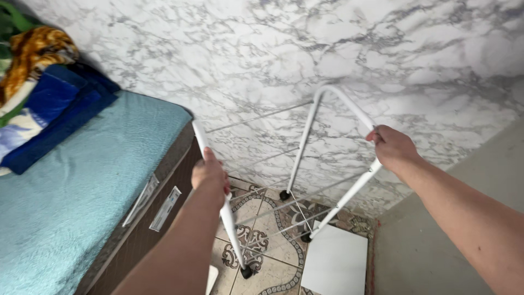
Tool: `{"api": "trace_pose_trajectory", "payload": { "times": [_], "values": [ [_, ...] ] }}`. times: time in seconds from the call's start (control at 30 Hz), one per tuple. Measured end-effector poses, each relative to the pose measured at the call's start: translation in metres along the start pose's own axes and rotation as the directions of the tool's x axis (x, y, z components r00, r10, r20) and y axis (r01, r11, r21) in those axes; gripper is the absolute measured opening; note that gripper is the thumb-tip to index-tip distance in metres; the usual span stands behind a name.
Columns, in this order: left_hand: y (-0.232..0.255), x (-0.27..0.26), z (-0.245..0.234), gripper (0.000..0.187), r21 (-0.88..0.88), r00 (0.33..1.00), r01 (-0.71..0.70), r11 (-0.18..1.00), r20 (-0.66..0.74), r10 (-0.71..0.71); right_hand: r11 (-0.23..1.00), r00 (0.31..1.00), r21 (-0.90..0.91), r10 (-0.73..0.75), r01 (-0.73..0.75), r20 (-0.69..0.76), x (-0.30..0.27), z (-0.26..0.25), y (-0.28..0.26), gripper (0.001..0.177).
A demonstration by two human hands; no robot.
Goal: The person assembles a white metal rack by inserting bolts and tightening them with a small wrench. They attach vertical poles to horizontal supports and secure the joints, then lift and reposition the frame to continue assembly.
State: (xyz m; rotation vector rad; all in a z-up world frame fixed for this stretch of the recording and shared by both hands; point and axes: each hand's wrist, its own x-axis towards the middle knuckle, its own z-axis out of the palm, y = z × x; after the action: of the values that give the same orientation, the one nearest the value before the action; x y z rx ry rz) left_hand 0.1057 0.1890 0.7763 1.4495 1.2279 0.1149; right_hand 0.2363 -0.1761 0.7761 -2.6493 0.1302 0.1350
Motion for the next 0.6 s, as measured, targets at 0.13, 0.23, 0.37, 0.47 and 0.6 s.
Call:
{"api": "trace_pose_trajectory", "payload": {
  "times": [0.13, 0.23, 0.37, 0.47, 0.6],
  "values": [
    [-0.006, 0.020, 0.000, 0.049, 0.476, 0.870, -0.375, 0.796, -0.116, 0.480, 0.994, 0.993, -0.050, -0.089, 0.093, 0.072, 0.008, 0.003, 0.008, 0.033],
    [-0.005, 0.017, -0.005, 0.047, 0.642, 0.837, -0.357, 0.679, -0.103, 0.538, 0.999, 0.990, -0.024, -0.042, 0.046, 0.132, 0.003, 0.017, 0.011, 0.033],
    [0.017, 0.012, -0.016, 0.056, 0.735, 0.911, -0.265, 0.624, -0.021, 0.411, 0.995, 0.975, -0.095, -0.003, 0.024, 0.222, -0.014, 0.023, 0.010, 0.034],
    [0.033, 0.020, -0.016, 0.068, 0.742, 0.928, -0.234, 0.629, -0.022, 0.371, 0.988, 0.971, -0.138, -0.040, 0.074, 0.236, -0.030, 0.021, 0.011, 0.033],
    [0.044, 0.030, -0.009, 0.079, 0.735, 0.952, -0.188, 0.651, -0.028, 0.306, 0.988, 0.969, -0.151, -0.003, 0.042, 0.245, -0.044, 0.016, 0.022, 0.031]
  ]
}}
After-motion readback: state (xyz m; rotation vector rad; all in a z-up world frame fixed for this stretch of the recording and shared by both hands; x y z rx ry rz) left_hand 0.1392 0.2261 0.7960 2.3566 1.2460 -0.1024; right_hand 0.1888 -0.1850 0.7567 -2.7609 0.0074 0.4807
